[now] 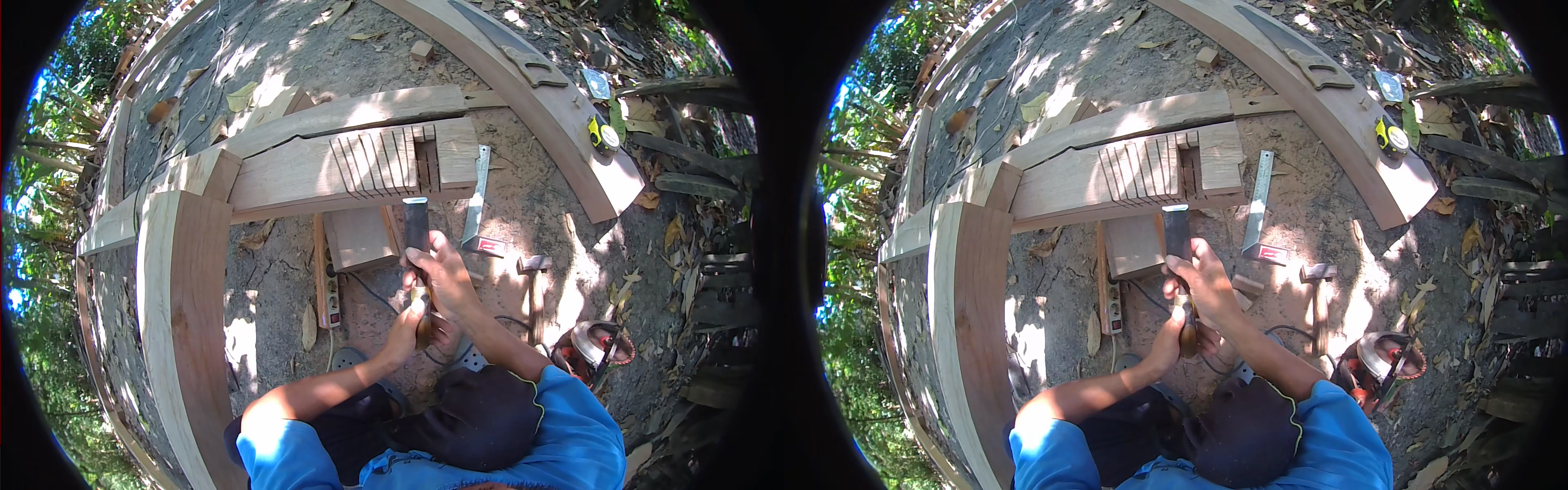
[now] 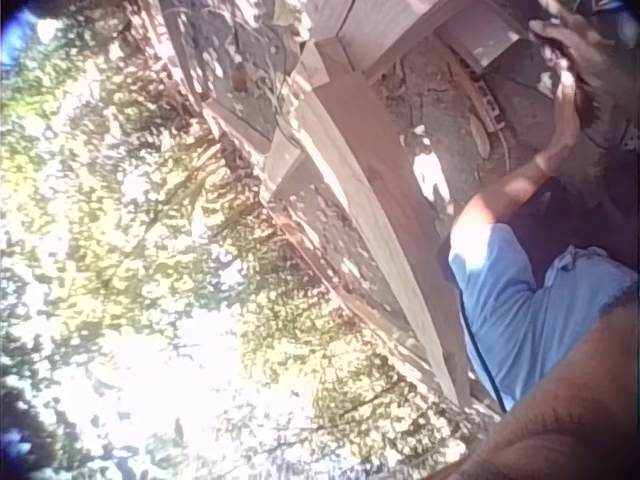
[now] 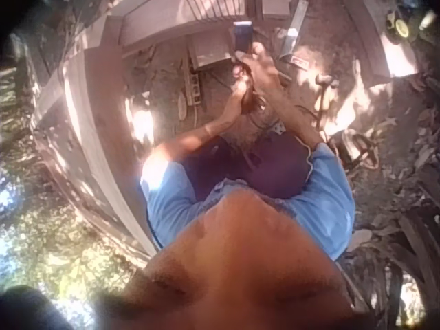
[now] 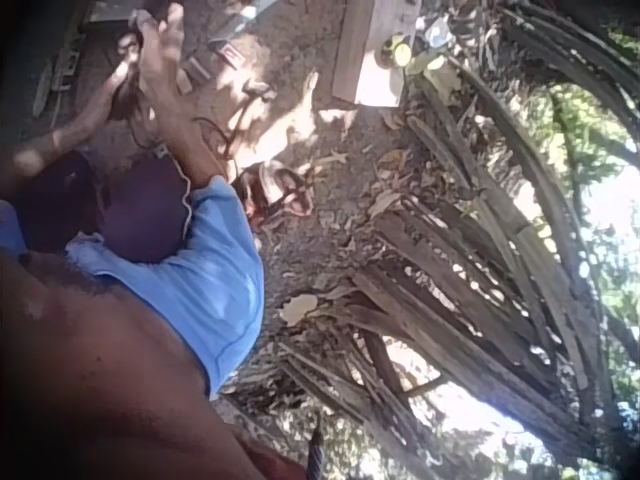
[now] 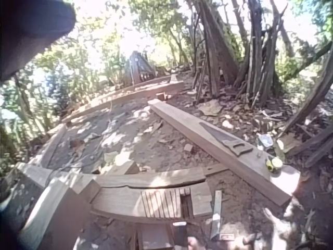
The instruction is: Cutting and chiseling wood pieces in an outdoor workshop.
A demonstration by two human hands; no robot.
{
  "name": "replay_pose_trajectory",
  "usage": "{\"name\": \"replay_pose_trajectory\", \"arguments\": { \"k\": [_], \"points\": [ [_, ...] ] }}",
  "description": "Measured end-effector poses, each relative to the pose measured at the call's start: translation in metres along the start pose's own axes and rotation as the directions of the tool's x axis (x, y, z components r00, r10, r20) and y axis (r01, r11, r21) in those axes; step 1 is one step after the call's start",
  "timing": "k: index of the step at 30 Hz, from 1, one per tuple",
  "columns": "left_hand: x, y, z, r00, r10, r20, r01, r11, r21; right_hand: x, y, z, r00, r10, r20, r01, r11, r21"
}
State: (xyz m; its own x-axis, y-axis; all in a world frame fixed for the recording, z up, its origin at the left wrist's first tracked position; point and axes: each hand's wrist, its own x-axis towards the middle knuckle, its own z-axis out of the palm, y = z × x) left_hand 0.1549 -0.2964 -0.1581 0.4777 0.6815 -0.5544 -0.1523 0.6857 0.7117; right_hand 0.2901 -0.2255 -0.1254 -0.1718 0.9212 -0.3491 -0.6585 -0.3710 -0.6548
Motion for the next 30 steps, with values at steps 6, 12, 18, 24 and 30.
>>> {"name": "replay_pose_trajectory", "arguments": {
  "k": [6, 12, 18, 24, 30],
  "points": [
    [-0.004, 0.003, 0.012, 0.972, 0.085, -0.218, -0.100, 0.993, -0.060, 0.007, -0.002, 0.008, 0.999, -0.040, 0.016, 0.042, 0.948, -0.316],
    [0.000, 0.000, 0.028, 0.990, -0.060, -0.126, 0.006, 0.921, -0.390, 0.001, -0.005, 0.002, 0.998, -0.026, 0.061, 0.046, 0.932, -0.360],
    [0.012, 0.007, 0.034, 0.998, 0.007, -0.058, -0.034, 0.878, -0.477, 0.017, -0.014, 0.001, 0.999, -0.027, 0.032, 0.038, 0.922, -0.386],
    [0.013, 0.020, 0.057, 0.973, -0.052, -0.224, -0.056, 0.890, -0.452, 0.020, -0.024, 0.003, 0.999, 0.031, -0.031, -0.040, 0.912, -0.408],
    [0.013, 0.032, 0.067, 0.954, -0.008, -0.299, -0.127, 0.894, -0.429, 0.015, -0.023, -0.003, 0.974, 0.217, 0.059, -0.192, 0.938, -0.290]
  ]
}}
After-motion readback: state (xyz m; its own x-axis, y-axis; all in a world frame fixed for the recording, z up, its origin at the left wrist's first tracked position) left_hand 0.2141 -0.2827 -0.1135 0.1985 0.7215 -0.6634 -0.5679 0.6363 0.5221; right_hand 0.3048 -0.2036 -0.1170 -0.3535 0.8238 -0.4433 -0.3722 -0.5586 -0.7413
